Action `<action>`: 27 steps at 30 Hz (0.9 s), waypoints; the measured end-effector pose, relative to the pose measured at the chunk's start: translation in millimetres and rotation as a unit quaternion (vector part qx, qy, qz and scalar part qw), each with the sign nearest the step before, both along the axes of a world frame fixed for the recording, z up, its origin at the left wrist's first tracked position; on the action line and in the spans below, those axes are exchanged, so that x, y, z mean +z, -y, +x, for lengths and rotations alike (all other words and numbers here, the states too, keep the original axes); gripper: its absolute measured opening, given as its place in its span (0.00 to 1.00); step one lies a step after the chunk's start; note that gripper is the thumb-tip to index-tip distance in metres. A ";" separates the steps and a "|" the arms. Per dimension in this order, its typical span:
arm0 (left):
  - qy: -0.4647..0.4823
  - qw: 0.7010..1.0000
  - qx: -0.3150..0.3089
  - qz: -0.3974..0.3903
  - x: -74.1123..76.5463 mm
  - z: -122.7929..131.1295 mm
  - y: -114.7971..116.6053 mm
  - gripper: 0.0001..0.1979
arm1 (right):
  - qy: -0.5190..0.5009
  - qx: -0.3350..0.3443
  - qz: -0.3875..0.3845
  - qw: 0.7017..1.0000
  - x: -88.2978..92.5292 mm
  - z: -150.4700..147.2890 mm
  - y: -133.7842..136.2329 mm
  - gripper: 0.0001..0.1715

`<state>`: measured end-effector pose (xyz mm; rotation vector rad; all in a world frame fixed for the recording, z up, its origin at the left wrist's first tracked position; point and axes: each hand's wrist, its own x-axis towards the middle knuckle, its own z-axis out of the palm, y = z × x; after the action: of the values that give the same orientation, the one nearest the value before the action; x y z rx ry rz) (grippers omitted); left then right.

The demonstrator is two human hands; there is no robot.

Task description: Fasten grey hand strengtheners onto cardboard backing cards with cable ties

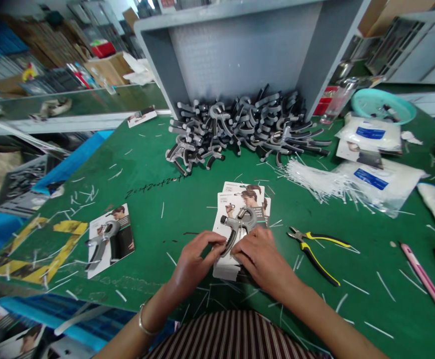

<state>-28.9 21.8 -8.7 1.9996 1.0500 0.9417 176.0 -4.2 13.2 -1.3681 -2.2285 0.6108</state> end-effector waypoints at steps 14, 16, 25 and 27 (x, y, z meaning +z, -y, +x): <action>0.166 0.951 0.163 -0.204 -25.7 -5.7 -3.6 0.13 | -0.042 -0.093 0.039 0.994 -23.7 -14.5 -2.1 0.08; 0.206 0.932 0.145 -0.262 -26.4 -6.7 -3.6 0.14 | -0.038 -0.099 0.042 0.993 -23.6 -14.3 -2.3 0.08; 0.109 0.986 0.023 -0.126 -19.8 -4.2 -6.0 0.05 | -0.012 -0.089 0.042 0.995 -16.5 -14.7 -0.7 0.09; 0.103 0.988 0.022 -0.109 -18.8 -3.1 -6.2 0.04 | -0.005 -0.080 0.041 0.996 -13.1 -11.3 -0.3 0.09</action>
<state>-32.0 28.0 -27.5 1.6693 1.0360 0.9881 164.8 -3.9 0.2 -1.4798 -2.0874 0.4638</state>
